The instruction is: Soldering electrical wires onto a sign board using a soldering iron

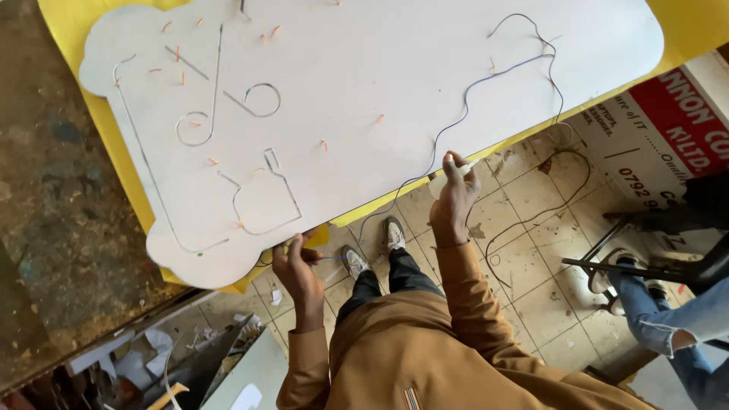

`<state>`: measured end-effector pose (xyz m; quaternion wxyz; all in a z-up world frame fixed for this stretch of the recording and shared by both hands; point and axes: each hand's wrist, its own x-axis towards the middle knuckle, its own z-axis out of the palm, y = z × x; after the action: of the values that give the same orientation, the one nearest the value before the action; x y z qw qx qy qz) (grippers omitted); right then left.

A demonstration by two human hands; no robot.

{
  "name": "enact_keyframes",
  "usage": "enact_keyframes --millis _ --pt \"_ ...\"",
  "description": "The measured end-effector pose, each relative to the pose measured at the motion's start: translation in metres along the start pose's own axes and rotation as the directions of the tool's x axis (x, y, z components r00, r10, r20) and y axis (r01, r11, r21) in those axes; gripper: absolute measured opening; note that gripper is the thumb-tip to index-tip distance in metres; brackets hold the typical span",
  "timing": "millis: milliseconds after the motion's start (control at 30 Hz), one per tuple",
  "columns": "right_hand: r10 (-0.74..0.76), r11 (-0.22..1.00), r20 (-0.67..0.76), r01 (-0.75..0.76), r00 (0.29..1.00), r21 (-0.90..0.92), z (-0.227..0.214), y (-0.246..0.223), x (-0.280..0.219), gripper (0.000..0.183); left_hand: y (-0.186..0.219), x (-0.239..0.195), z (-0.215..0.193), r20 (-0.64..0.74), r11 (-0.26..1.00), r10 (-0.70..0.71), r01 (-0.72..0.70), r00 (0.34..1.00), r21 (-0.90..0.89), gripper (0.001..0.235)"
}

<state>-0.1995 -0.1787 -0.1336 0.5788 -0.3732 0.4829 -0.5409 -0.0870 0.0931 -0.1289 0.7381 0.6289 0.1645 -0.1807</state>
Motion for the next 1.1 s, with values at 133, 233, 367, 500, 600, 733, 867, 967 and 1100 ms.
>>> enact_keyframes --millis 133,233,367,500,600,733,867,967,1100 --pt "0.064 0.997 0.003 -0.064 0.998 0.039 -0.014 0.04 0.024 0.022 0.012 -0.019 -0.027 0.053 0.996 -0.084 0.082 0.995 0.024 0.015" --pt "0.044 0.999 -0.003 -0.044 0.999 0.009 -0.016 0.043 0.022 0.02 0.03 -0.021 -0.045 -0.011 1.0 -0.021 0.022 1.0 0.001 0.016" --pt "0.02 0.999 0.064 -0.017 0.998 -0.043 -0.023 0.05 0.024 0.015 0.064 -0.007 -0.063 -0.073 0.939 0.253 -0.263 0.965 -0.224 0.019" --pt "0.017 0.999 0.137 -0.011 0.99 -0.048 -0.026 0.043 0.019 0.016 0.099 -0.004 -0.073 -0.121 0.784 0.523 -0.532 0.844 -0.319 0.025" --pt "0.045 0.995 0.233 -0.022 0.971 -0.1 -0.033 0.039 0.017 0.016 0.116 0.028 -0.071 -0.109 0.669 0.683 -0.678 0.722 -0.305 0.027" --pt "0.063 0.991 0.356 -0.014 0.932 -0.136 -0.033 -0.003 0.002 0.007 0.167 0.043 -0.056 0.028 0.594 0.797 -0.775 0.603 -0.217 0.032" --pt "0.065 0.973 0.407 0.031 0.911 -0.227 -0.048 -0.011 0.005 0.013 0.21 0.059 -0.034 0.29 0.321 0.908 -0.947 0.302 -0.017 0.035" --pt "0.031 0.969 0.372 0.063 0.928 -0.238 -0.056 -0.005 0.009 0.013 0.216 0.075 -0.019 0.454 0.272 0.843 -0.956 0.29 0.106 0.037" --pt "-0.213 0.88 0.38 0.345 0.9 -0.325 -0.044 -0.025 -0.004 0.023 0.153 0.147 -0.05 0.534 0.521 0.677 -0.842 0.507 0.139 0.019"
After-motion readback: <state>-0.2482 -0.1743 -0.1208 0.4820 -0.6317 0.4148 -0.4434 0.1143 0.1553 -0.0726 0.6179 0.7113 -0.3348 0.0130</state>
